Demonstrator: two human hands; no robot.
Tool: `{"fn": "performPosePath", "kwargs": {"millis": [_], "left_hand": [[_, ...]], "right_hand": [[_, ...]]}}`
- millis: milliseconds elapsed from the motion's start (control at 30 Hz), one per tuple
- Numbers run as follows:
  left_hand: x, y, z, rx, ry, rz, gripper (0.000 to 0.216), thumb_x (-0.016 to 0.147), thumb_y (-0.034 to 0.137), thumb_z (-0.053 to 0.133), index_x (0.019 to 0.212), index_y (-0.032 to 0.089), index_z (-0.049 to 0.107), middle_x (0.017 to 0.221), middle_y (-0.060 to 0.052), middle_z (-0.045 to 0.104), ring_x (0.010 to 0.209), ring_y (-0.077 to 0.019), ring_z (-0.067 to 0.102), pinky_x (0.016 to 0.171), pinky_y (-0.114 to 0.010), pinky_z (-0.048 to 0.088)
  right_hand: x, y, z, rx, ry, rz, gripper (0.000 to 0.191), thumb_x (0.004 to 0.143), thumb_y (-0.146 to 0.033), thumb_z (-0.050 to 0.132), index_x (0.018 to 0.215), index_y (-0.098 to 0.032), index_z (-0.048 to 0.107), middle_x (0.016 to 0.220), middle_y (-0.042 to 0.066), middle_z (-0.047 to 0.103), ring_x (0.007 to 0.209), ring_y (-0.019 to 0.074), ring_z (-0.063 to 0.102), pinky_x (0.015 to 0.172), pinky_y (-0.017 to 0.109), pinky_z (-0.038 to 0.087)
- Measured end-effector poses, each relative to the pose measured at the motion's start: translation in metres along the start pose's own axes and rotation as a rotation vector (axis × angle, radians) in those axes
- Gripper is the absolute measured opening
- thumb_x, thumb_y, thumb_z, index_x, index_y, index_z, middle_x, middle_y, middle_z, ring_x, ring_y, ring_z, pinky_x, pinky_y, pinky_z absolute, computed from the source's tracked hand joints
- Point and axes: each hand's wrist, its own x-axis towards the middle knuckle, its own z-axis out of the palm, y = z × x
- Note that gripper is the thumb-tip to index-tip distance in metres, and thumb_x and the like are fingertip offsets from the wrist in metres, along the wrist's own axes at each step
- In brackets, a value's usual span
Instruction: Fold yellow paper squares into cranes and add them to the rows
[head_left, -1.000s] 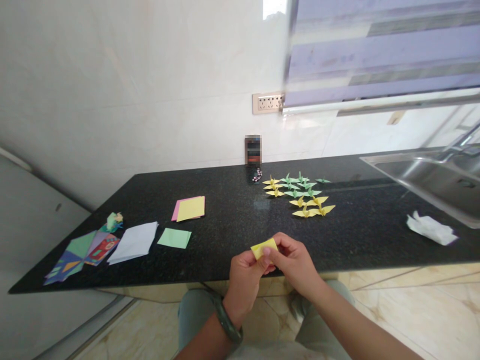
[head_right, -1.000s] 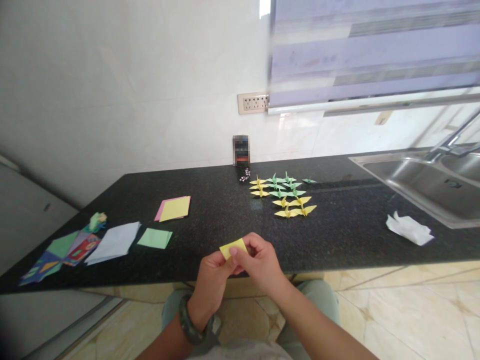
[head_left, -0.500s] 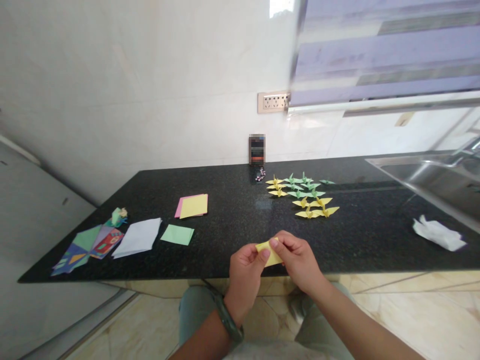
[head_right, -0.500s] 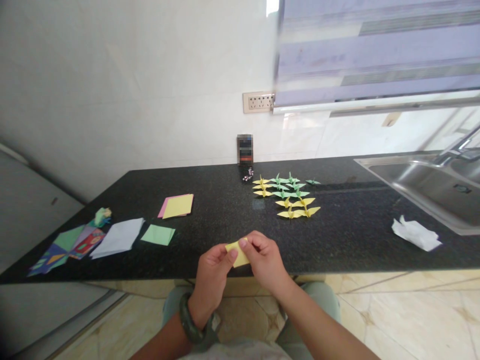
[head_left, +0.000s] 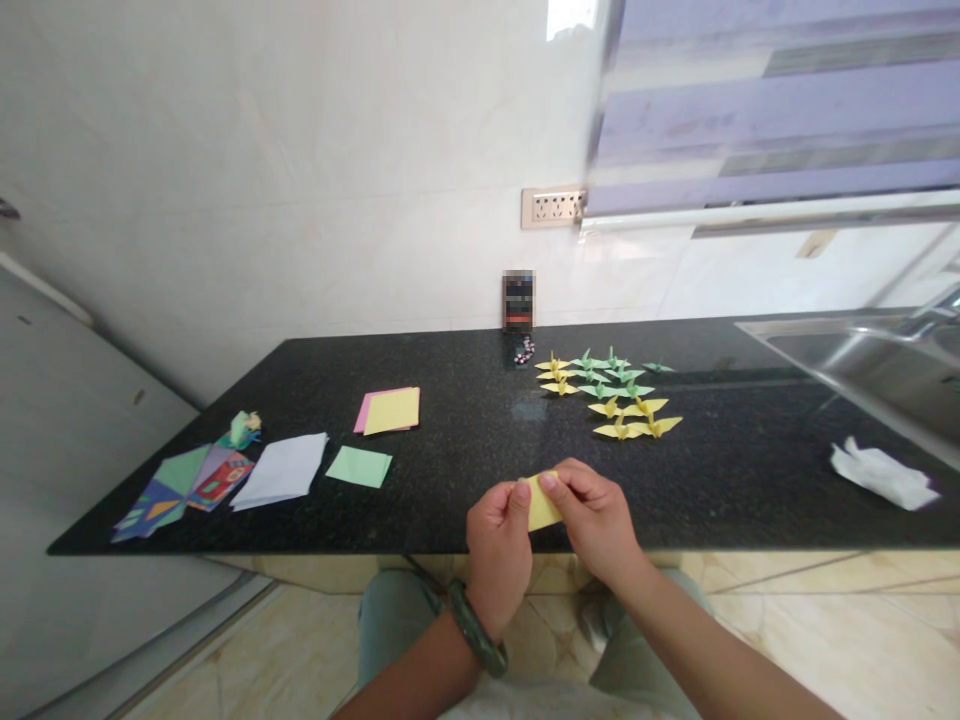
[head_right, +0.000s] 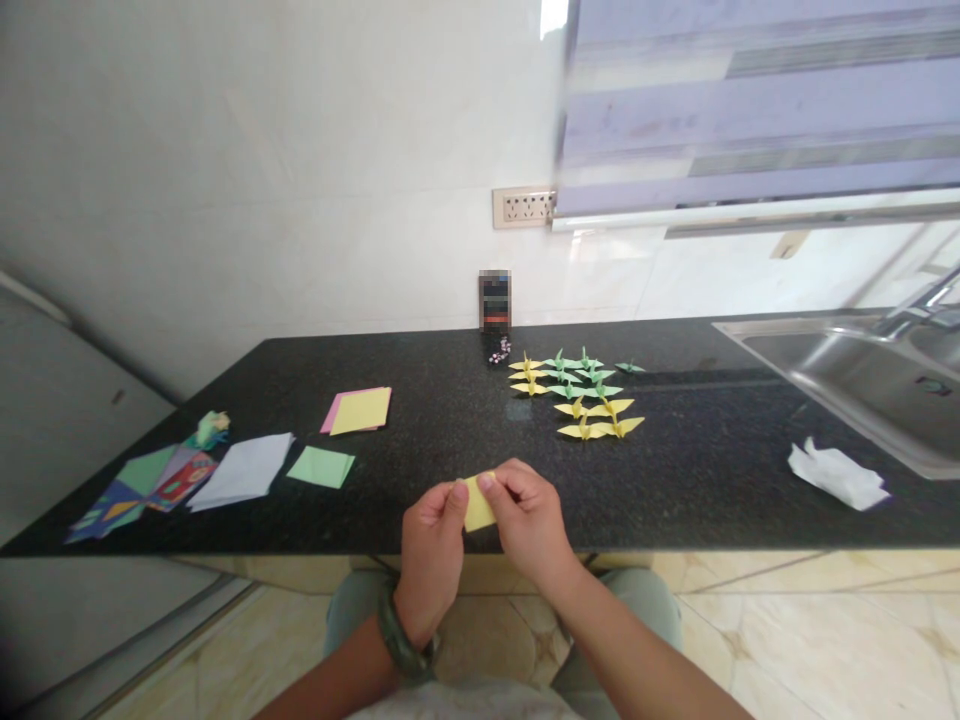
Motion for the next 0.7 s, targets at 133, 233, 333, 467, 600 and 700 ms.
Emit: {"fn": "performPosePath", "kwargs": {"millis": [133, 233, 333, 467, 600, 700], "left_hand": [[0.003, -0.002, 0.002, -0.103, -0.019, -0.045, 0.046, 0.075, 0.055, 0.050, 0.050, 0.016, 0.045, 0.048, 0.004, 0.037, 0.048, -0.0084, 0.030, 0.045, -0.021, 0.025], [0.004, -0.004, 0.003, -0.162, -0.152, -0.113, 0.043, 0.073, 0.055, 0.052, 0.056, 0.015, 0.054, 0.049, 0.001, 0.048, 0.047, -0.0092, 0.038, 0.047, -0.021, 0.030], [0.004, -0.005, 0.002, -0.101, -0.257, -0.127, 0.037, 0.070, 0.049, 0.059, 0.058, 0.014, 0.059, 0.049, -0.001, 0.055, 0.046, -0.0110, 0.046, 0.050, -0.022, 0.035], [0.002, -0.005, 0.000, -0.064, -0.237, -0.118, 0.031, 0.071, 0.041, 0.061, 0.057, 0.013, 0.061, 0.046, -0.002, 0.057, 0.045, -0.0115, 0.049, 0.049, -0.022, 0.036], [0.001, -0.005, 0.000, -0.113, -0.285, -0.225, 0.026, 0.073, 0.036, 0.059, 0.066, 0.012, 0.064, 0.053, -0.005, 0.063, 0.050, -0.0135, 0.056, 0.053, -0.024, 0.042], [0.002, -0.006, -0.001, -0.087, -0.306, -0.232, 0.025, 0.072, 0.034, 0.061, 0.062, 0.012, 0.063, 0.052, -0.005, 0.063, 0.049, -0.0126, 0.055, 0.052, -0.023, 0.042]], "right_hand": [[0.003, -0.001, 0.001, 0.022, 0.029, 0.014, 0.030, 0.080, -0.033, 0.054, 0.054, -0.017, 0.055, 0.056, -0.001, 0.043, 0.053, 0.0113, 0.040, 0.049, 0.023, 0.033], [0.007, 0.000, -0.001, 0.057, 0.062, 0.065, 0.031, 0.079, -0.035, 0.054, 0.054, -0.017, 0.055, 0.056, -0.001, 0.043, 0.053, 0.0112, 0.040, 0.048, 0.023, 0.033], [0.010, 0.002, -0.004, 0.076, 0.057, 0.104, 0.031, 0.078, -0.036, 0.055, 0.054, -0.017, 0.055, 0.056, -0.001, 0.044, 0.053, 0.0112, 0.041, 0.049, 0.023, 0.034], [0.011, 0.005, -0.005, 0.091, 0.042, 0.120, 0.032, 0.077, -0.037, 0.056, 0.052, -0.017, 0.054, 0.055, -0.002, 0.044, 0.052, 0.0107, 0.040, 0.048, 0.023, 0.033], [0.014, 0.006, -0.007, 0.091, 0.034, 0.155, 0.033, 0.077, -0.037, 0.057, 0.052, -0.016, 0.053, 0.054, -0.002, 0.043, 0.051, 0.0102, 0.039, 0.047, 0.023, 0.032], [0.018, 0.004, -0.010, 0.057, -0.012, 0.127, 0.034, 0.076, -0.036, 0.057, 0.050, -0.016, 0.054, 0.053, -0.002, 0.043, 0.051, 0.0101, 0.040, 0.048, 0.023, 0.033]]}}
